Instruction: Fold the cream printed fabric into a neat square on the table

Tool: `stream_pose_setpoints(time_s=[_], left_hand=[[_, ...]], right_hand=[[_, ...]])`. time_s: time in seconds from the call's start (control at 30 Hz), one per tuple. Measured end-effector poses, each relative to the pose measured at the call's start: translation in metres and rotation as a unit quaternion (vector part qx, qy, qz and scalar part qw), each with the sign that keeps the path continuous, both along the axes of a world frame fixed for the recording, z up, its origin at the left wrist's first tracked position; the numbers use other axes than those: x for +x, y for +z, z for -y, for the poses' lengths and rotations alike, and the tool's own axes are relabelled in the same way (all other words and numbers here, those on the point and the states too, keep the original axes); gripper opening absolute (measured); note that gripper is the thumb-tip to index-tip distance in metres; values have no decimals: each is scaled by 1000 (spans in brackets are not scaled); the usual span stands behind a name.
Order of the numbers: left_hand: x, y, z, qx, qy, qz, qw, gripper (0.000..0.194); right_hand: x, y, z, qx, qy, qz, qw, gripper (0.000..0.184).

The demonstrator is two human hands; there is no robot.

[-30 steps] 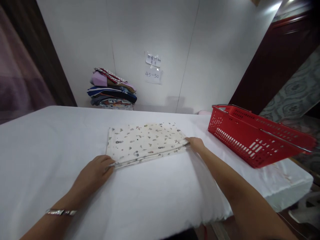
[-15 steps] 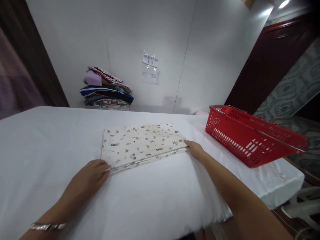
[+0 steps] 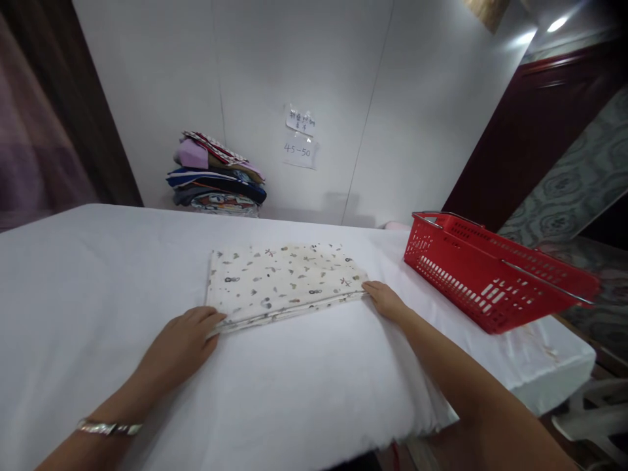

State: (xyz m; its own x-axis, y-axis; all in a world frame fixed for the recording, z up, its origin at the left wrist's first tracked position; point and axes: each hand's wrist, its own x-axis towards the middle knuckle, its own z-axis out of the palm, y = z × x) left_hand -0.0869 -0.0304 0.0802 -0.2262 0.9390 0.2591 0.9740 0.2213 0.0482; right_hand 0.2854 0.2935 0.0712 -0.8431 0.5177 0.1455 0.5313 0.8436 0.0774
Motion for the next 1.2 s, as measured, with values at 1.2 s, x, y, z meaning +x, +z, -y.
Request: stream_pose_setpoints(time_s=[1.2], left_hand=[[-9, -4, 34, 33, 50, -2, 998, 27]], right_hand=[[-82, 19, -56, -233, -309, -198, 901, 36]])
